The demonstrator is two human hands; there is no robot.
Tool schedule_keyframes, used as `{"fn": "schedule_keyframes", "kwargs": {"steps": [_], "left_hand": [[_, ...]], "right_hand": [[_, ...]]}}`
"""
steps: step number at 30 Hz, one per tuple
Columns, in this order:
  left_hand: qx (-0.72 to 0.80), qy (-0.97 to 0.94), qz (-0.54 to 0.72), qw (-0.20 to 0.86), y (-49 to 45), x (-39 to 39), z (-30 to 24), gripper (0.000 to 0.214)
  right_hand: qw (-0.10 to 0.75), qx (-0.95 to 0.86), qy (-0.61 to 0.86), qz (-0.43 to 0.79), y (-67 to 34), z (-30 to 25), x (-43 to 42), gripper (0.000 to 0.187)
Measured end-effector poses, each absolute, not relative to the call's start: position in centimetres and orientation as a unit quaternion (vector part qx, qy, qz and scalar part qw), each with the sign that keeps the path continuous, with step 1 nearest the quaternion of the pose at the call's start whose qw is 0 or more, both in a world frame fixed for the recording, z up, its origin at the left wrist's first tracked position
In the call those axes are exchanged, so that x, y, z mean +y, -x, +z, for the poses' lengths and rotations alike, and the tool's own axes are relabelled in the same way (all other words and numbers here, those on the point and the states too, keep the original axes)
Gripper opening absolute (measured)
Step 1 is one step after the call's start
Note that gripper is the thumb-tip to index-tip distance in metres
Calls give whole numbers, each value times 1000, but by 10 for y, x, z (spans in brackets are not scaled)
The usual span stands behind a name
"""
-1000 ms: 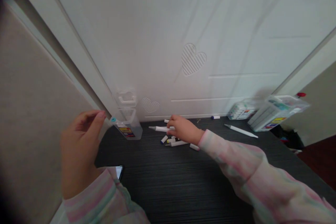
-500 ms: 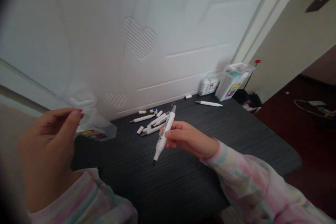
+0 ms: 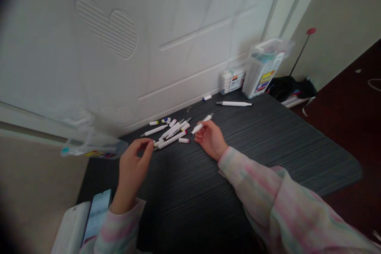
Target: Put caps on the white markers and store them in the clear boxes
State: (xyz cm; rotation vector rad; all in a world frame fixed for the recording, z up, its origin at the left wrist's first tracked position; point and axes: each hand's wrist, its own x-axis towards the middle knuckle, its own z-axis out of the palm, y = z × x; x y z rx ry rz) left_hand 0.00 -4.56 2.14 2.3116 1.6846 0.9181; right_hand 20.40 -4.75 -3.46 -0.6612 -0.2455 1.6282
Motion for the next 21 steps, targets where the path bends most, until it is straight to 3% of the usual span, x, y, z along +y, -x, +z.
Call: {"fn": "schedule_keyframes", "kwargs": {"steps": [10, 21], "left_hand": [[604, -719, 336, -67, 13, -48, -45, 21], [562, -799, 193, -95, -7, -51, -48, 31]], "right_hand": [[654, -37, 288, 698, -214, -33, -42, 7], [648, -23, 283, 707, -214, -31, -43, 7]]}}
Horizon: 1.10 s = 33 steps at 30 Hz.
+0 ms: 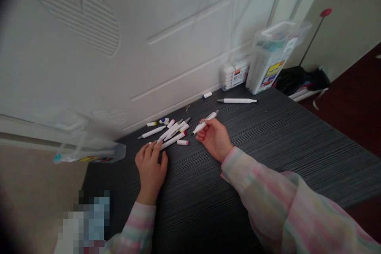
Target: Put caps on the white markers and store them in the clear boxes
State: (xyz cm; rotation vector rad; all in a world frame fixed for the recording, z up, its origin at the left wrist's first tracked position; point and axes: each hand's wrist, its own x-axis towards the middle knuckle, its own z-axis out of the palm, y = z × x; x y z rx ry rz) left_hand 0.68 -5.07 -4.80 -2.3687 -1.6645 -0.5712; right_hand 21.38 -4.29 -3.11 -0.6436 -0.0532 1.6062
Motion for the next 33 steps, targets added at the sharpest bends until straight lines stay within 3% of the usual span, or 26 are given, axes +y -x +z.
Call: {"fn": "schedule_keyframes", "kwargs": {"steps": [14, 33], "left_hand": [[-577, 781, -219, 96, 8, -48, -52, 18], [-581, 785, -211, 49, 2, -52, -47, 23]], "right_hand": [[646, -25, 287, 707, -215, -34, -42, 6], [633, -62, 314, 705, -211, -40, -42, 13]]}}
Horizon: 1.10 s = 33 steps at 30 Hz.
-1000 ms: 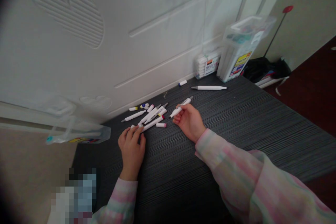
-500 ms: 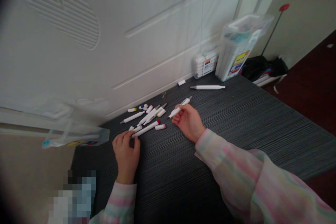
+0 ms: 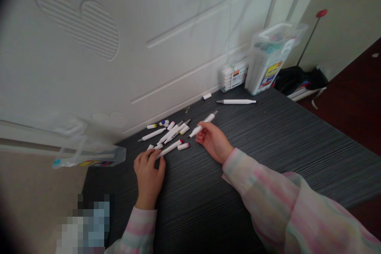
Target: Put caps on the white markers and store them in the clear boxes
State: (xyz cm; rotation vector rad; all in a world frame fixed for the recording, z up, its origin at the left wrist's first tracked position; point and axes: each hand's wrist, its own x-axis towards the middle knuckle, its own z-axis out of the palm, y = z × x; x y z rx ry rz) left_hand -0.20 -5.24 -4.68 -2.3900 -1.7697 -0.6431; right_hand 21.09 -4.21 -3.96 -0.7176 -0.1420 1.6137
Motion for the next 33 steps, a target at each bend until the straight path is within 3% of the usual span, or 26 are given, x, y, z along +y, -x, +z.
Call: {"fn": "schedule_keyframes", "kwargs": {"steps": [14, 20, 25, 33], "left_hand": [[-693, 608, -384, -58, 42, -39, -59, 22], [-659, 670, -334, -72, 28, -41, -47, 22], [-645, 731, -214, -60, 11, -51, -34, 24], [-657, 696, -206, -204, 25, -62, -24, 14]], "right_hand": [[635, -51, 311, 705, -212, -39, -41, 14], [635, -42, 310, 706, -212, -37, -41, 13], [635, -32, 317, 704, -211, -36, -41, 11], [631, -22, 325, 704, -211, -38, -42, 13]]}}
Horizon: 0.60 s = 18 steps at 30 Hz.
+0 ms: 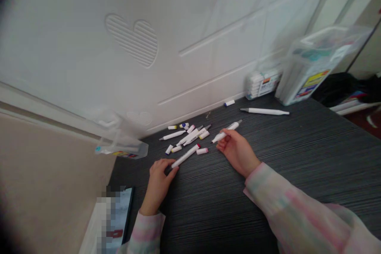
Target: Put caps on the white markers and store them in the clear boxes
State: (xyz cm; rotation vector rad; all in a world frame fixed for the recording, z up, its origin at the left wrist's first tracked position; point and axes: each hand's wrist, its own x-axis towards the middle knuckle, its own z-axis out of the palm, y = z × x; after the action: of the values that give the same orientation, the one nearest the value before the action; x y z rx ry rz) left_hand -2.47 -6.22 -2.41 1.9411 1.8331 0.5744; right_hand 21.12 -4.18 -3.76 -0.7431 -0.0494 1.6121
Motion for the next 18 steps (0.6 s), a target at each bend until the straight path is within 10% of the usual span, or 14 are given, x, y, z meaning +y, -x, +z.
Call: {"fn": "schedule_keyframes", "kwargs": {"steps": [9, 18], "left_hand": [[648, -543, 417, 334, 40, -72, -15, 23], [612, -452, 630, 159, 88, -61, 68, 24]], "right_hand": [[627, -31, 343, 699, -211, -37, -42, 11], [622, -24, 358, 696, -212, -37, -42, 8]]}}
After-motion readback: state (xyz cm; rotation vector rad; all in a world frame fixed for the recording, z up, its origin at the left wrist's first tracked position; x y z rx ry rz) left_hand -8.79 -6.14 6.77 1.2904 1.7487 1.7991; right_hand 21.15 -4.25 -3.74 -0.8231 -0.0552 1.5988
